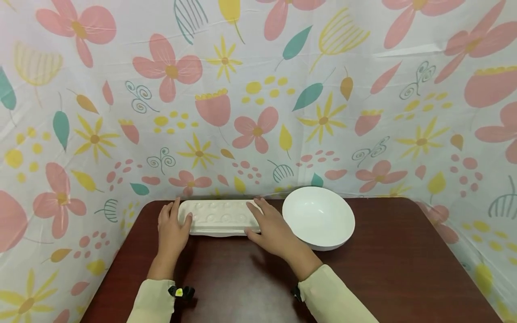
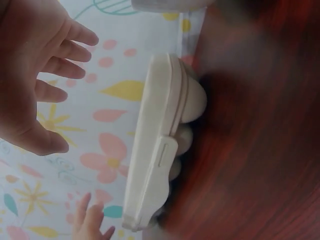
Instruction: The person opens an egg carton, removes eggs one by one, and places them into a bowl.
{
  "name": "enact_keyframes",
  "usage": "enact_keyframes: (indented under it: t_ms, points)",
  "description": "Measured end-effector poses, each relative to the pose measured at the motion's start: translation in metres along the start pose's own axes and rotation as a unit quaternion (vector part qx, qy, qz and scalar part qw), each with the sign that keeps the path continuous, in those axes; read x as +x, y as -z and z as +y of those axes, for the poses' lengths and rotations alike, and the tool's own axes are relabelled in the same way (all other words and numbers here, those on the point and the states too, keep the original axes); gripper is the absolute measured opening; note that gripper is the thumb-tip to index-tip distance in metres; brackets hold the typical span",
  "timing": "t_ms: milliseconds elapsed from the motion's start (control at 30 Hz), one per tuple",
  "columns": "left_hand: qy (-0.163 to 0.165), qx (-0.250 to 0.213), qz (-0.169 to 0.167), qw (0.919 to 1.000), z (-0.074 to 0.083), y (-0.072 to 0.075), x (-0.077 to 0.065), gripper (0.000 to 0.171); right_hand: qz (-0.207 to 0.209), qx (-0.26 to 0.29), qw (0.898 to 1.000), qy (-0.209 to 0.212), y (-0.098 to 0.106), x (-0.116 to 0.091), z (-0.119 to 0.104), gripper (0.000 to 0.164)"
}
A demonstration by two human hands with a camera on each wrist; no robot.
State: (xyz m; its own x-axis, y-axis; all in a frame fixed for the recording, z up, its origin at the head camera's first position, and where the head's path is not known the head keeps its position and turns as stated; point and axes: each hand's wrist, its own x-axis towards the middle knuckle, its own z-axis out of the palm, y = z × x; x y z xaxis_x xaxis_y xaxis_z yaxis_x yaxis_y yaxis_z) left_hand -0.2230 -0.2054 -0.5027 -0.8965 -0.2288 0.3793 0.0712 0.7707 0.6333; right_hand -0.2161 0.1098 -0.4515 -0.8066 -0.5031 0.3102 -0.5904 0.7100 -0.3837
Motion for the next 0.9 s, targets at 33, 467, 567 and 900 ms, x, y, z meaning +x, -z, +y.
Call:
enact_keyframes:
  t_ms: [33, 467, 567, 900]
  points:
    - [0.004, -0.003, -0.001, 1.0000, -0.001, 0.000, 0.000, 0.064, -0.004, 0.000, 1.000, -0.001, -0.002, 0.001, 0.000, 0.074]
    - [0.051, -0.042, 0.018, 0.9976, -0.022, -0.010, -0.002, 0.061, -0.059, 0.000, 0.998, -0.026, -0.029, 0.008, -0.001, 0.062]
    - [0.070, -0.060, 0.004, 0.9957, -0.026, -0.012, -0.003, 0.061, -0.069, -0.001, 0.997, -0.036, -0.037, 0.009, 0.000, 0.061]
    - [0.101, -0.130, -0.024, 0.9860, -0.034, -0.023, -0.007, 0.060, -0.071, -0.024, 0.997, -0.016, -0.052, 0.012, -0.001, 0.064]
